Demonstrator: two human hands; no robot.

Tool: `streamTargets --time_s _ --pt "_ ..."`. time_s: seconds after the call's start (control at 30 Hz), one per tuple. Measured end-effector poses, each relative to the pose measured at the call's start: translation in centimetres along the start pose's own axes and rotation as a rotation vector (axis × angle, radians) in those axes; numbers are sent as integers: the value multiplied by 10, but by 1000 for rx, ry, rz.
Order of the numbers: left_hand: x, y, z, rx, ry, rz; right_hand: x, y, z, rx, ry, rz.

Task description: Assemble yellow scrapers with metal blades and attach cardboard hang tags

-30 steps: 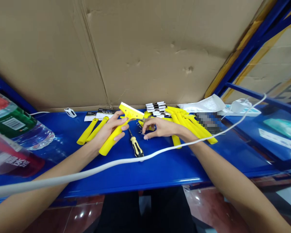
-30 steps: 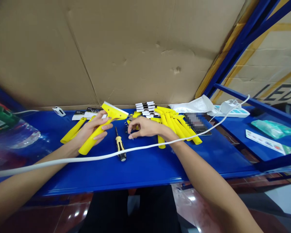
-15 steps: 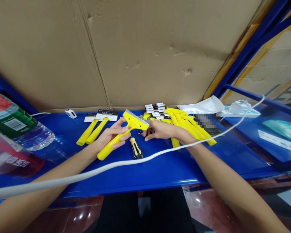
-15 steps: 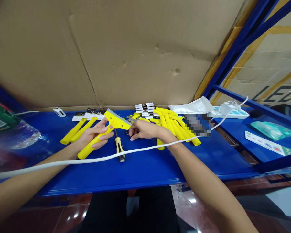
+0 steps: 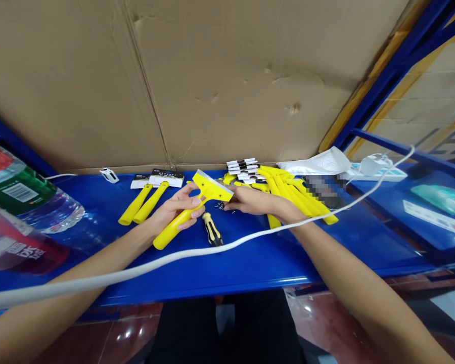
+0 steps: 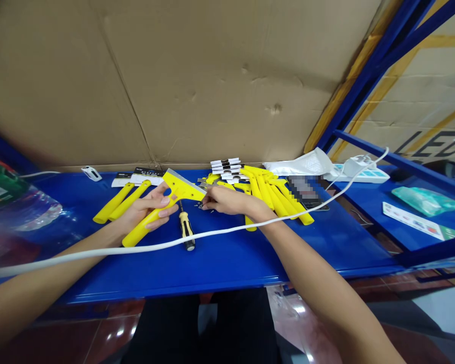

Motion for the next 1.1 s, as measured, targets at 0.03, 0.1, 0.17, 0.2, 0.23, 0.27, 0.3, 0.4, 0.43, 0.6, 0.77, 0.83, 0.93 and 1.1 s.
streamTargets --time_s 0.03,0.1,0.17,0.2,0.23,0.27,0.3,0.4,0.43,0.6,0.77,0.83,0.93,1.1 --pt "1 -1 0 -9 28 2 1 0 0 0 22 -7" --pt "2 -1 0 -26 87 5 3 -1 1 3 82 -19" --pt "3 0 0 -32 154 5 7 -2 1 12 172 -26" --pt "4 0 0 -35 188 2 10 -3 0 20 226 -29" --pt "4 1 0 -37 221 0 13 -4 0 30 279 -30" --pt "5 2 1 -37 250 2 15 -6 -1 41 328 -29" --pt "4 2 2 -37 277 6 18 -8 -2 58 379 -25" --pt "3 2 3 -35 329 13 27 -15 -7 154 542 14" --pt "2 1 3 -35 338 7 30 -17 -9 194 597 33" --pt "-2 0 3 -46 360 -20 34 -19 -15 286 731 79" --pt "0 -1 3 -58 391 -12 27 -22 -15 273 704 12" --pt "0 -2 3 -51 411 -6 23 -25 -15 281 688 38" --pt "-2 -2 3 -38 415 3 20 -29 -15 300 677 120" --pt "-7 -1 2 -15 389 -9 19 -31 -16 345 702 -4"
Point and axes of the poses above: each hand's wrist, its own z-axis towards the middle knuckle, its own x-axis out of the back of the hand, y = z × x, the point moved 5 cm from there along z, towards the middle knuckle, and after that the axes turned 5 degrees about -x, right-handed, at the moved point
